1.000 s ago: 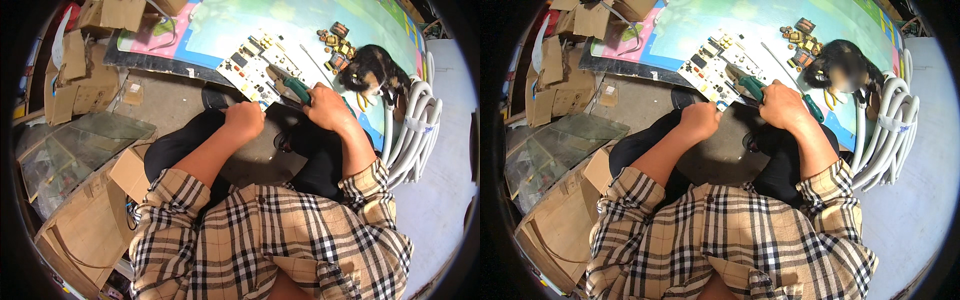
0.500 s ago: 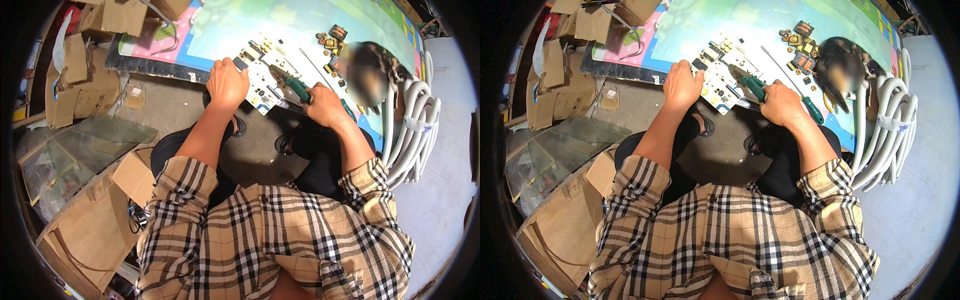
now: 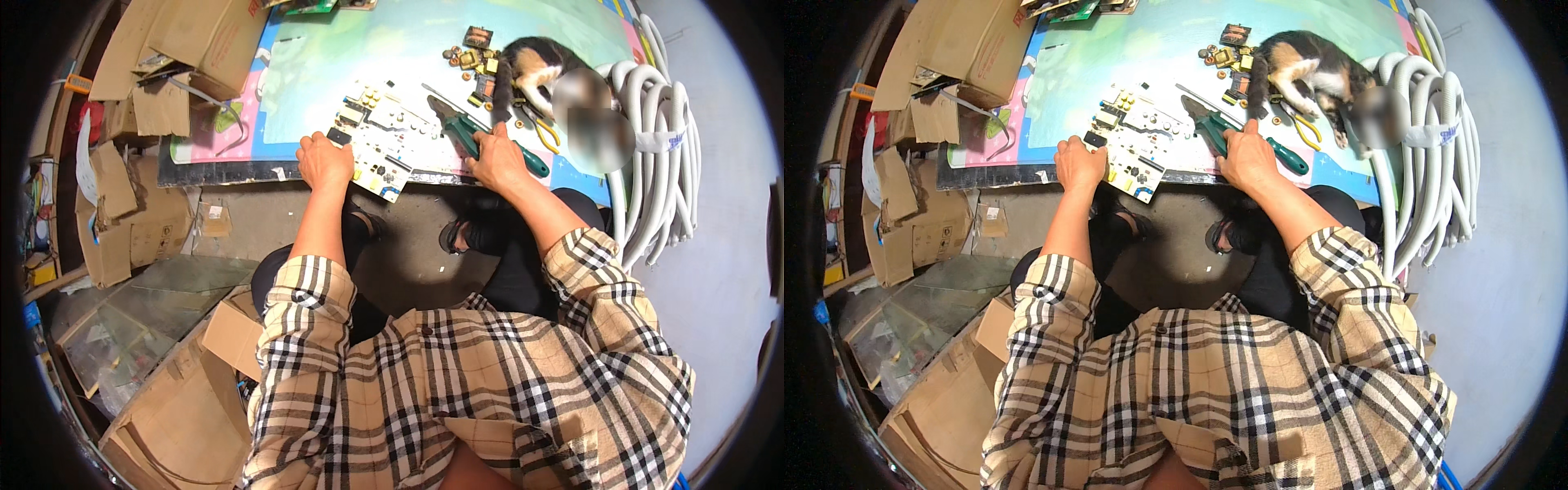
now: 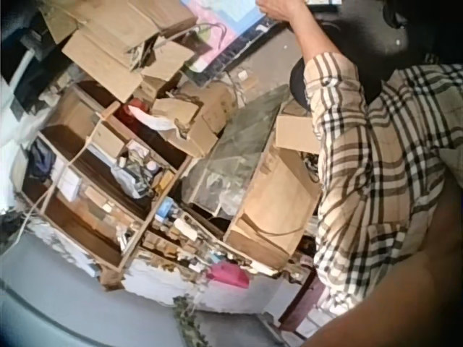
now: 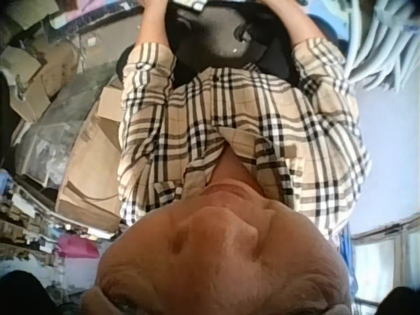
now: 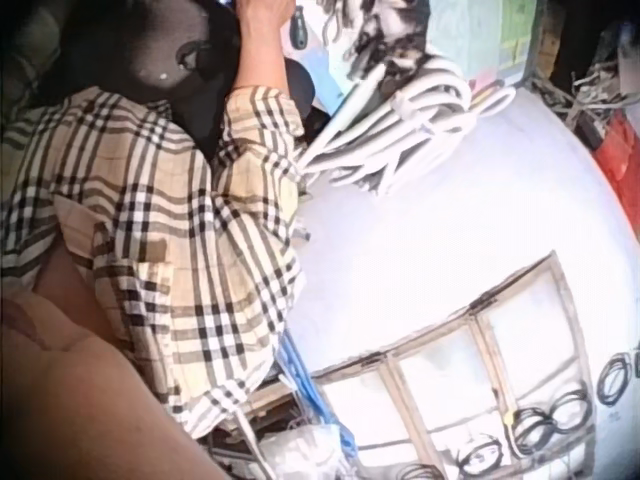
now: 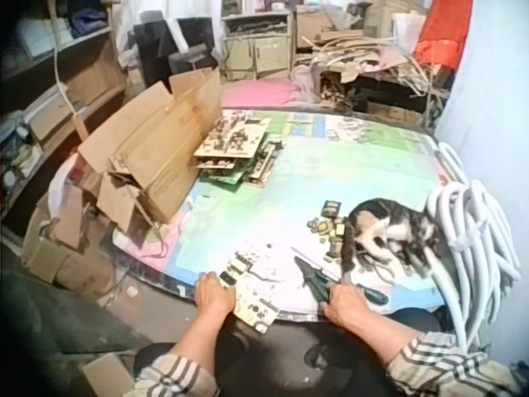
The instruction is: The person sits on the floor and uses a screwdriver and pliers to remove components from a circuit board. A cat is present on the table and the person briefly pets it. The person continues to remove components and place them on the table.
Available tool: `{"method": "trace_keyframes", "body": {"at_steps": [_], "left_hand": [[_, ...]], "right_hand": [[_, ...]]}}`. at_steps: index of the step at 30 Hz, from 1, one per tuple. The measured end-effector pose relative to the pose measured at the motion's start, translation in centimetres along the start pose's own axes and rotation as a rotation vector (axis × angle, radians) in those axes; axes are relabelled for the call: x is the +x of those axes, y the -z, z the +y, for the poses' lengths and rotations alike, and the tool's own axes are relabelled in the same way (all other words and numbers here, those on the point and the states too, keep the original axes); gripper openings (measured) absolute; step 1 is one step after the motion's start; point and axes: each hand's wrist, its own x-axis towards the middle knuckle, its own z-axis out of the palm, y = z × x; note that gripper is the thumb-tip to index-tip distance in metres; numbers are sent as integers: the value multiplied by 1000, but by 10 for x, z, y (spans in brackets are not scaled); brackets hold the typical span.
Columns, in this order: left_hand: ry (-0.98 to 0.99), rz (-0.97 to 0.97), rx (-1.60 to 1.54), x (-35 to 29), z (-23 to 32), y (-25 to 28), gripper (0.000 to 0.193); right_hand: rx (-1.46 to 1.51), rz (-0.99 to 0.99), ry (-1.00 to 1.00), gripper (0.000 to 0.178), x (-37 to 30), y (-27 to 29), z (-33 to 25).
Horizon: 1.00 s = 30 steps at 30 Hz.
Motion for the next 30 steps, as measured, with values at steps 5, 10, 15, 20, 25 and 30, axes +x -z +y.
{"method": "trace_keyframes", "body": {"at_steps": [5, 10, 15, 20, 25, 30], "left_hand": [[-51, 26, 50, 1, 1, -6, 47], [-48, 4, 54, 4, 2, 3, 42], [-68, 32, 38, 4, -1, 6, 40], [-67, -8, 12, 8, 4, 9, 48], [-161, 24, -87, 15, 9, 9, 61], [-130, -64, -14, 18, 10, 8, 56]], "right_hand": [[-39, 97, 88, 33, 2, -20, 23], [20, 190, 133, 28, -1, -21, 29], [-134, 261, -35, 29, -11, 6, 58], [-285, 84, -115, 38, -9, -1, 89], [-155, 97, -32, 41, -12, 13, 86], [-41, 275, 38, 33, -26, 32, 68]]}}
